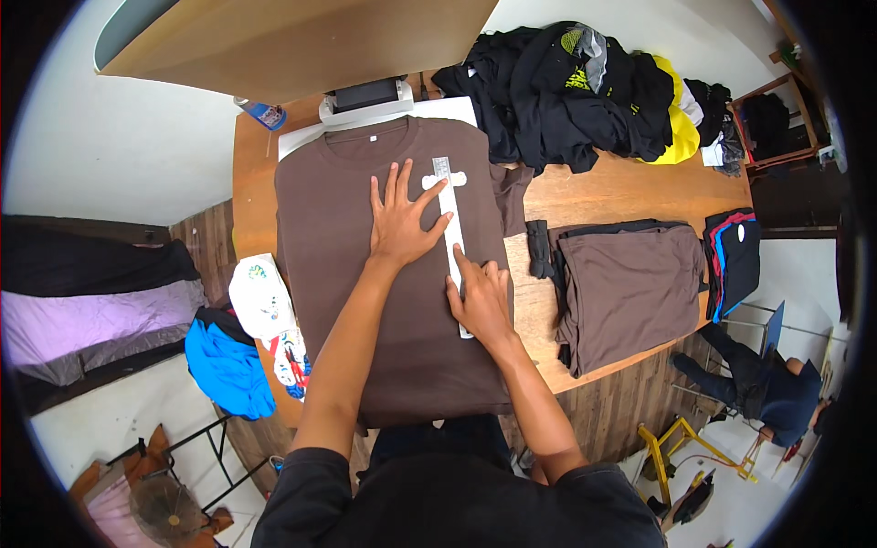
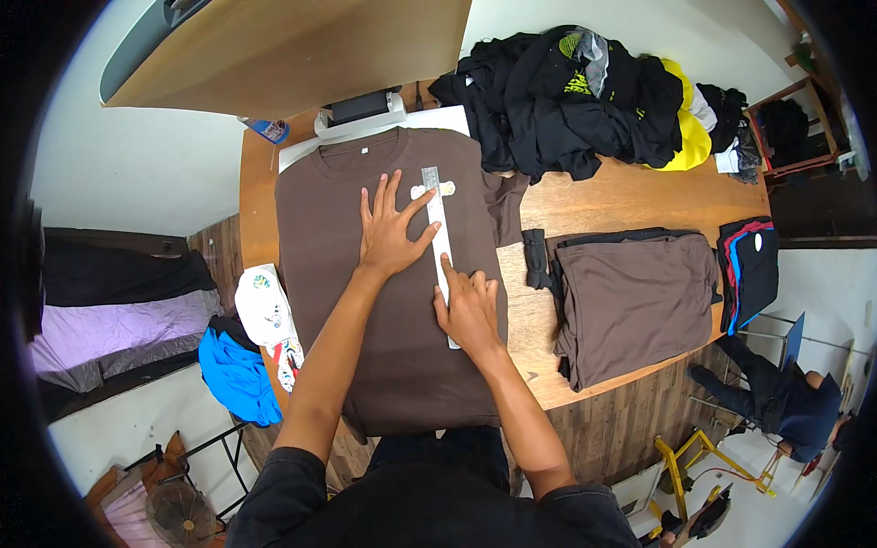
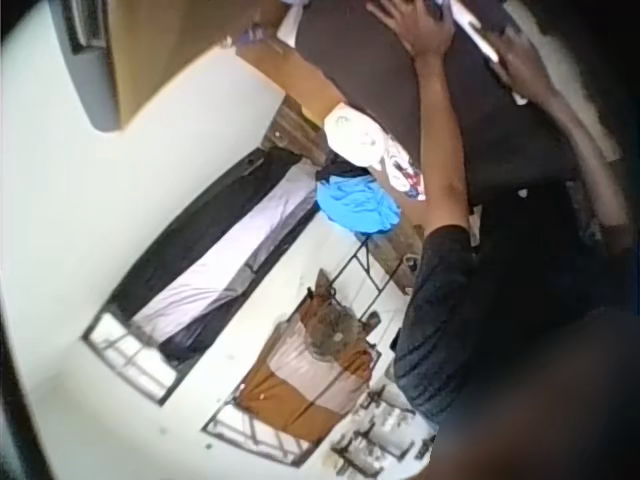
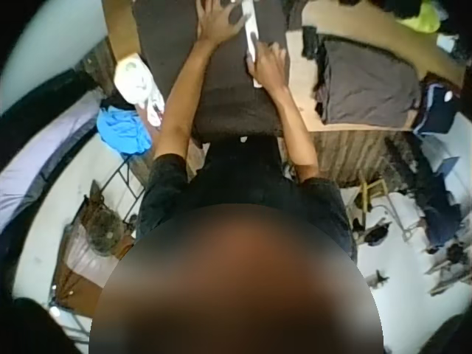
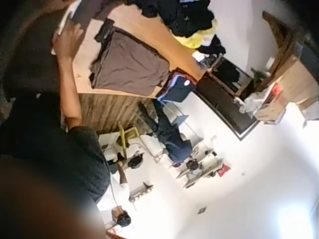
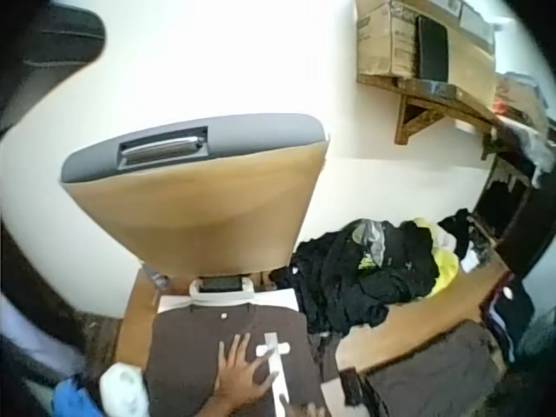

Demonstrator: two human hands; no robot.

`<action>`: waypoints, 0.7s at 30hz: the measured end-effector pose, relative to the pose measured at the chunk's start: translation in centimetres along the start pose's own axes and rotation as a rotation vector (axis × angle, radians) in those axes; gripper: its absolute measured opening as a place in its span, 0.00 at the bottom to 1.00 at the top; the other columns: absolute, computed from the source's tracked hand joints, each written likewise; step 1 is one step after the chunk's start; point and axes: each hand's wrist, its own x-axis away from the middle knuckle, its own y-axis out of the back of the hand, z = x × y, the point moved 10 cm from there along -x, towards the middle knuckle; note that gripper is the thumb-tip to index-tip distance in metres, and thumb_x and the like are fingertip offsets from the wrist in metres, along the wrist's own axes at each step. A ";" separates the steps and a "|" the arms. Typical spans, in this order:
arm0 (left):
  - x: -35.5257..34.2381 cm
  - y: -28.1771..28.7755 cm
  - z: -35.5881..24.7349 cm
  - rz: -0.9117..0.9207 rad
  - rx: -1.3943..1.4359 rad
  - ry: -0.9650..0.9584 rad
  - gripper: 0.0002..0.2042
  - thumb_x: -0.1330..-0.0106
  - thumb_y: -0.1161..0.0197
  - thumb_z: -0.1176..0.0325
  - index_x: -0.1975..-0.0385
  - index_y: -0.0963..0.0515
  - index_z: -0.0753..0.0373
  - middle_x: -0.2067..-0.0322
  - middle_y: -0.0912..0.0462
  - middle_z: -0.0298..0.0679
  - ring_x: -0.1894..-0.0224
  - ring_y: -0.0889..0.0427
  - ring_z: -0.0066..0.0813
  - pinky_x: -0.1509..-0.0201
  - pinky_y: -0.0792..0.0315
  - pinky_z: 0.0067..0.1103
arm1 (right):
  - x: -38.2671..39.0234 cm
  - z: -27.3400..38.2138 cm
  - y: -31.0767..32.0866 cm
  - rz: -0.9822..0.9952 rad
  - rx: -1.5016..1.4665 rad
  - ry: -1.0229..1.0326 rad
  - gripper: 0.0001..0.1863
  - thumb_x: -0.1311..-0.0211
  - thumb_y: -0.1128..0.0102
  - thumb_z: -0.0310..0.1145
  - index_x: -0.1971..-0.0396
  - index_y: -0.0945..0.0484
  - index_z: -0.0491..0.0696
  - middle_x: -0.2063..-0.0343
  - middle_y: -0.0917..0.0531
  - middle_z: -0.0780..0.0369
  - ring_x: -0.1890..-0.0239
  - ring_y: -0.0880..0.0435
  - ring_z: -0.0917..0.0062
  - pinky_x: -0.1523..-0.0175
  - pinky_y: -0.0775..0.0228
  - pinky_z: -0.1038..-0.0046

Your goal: Aligning a t-shirt on a printing board, measuring for placement, and using a heat press to apply a design.

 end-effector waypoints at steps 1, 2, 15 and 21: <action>0.0 -0.1 0.1 0.015 -0.005 0.005 0.27 0.34 0.37 0.43 0.33 0.25 0.35 0.23 0.48 0.52 0.20 0.55 0.51 0.20 0.69 0.52 | 0.0 0.0 0.0 0.000 0.000 0.000 0.29 0.34 0.38 0.34 0.34 0.27 0.43 0.66 0.17 0.60 0.62 0.29 0.65 0.51 0.41 0.63; 0.0 -0.2 0.2 0.029 -0.011 0.011 0.27 0.33 0.39 0.42 0.33 0.26 0.34 0.23 0.49 0.52 0.20 0.56 0.51 0.20 0.70 0.52 | 0.0 0.1 0.1 0.003 0.006 0.003 0.29 0.34 0.37 0.34 0.34 0.27 0.43 0.66 0.17 0.60 0.62 0.29 0.65 0.51 0.41 0.63; 0.0 -0.2 0.2 0.024 -0.018 0.013 0.27 0.33 0.39 0.42 0.33 0.26 0.33 0.23 0.48 0.52 0.20 0.54 0.51 0.20 0.69 0.52 | -0.1 0.2 0.2 -0.006 0.019 0.015 0.29 0.34 0.37 0.34 0.34 0.27 0.42 0.68 0.18 0.59 0.63 0.29 0.65 0.51 0.41 0.64; 0.0 -0.1 0.1 0.007 -0.011 0.009 0.28 0.35 0.35 0.44 0.33 0.25 0.33 0.24 0.47 0.51 0.20 0.53 0.50 0.21 0.67 0.52 | 0.0 0.3 0.4 -0.010 0.011 0.020 0.29 0.34 0.37 0.34 0.34 0.27 0.43 0.67 0.18 0.60 0.62 0.29 0.65 0.51 0.40 0.65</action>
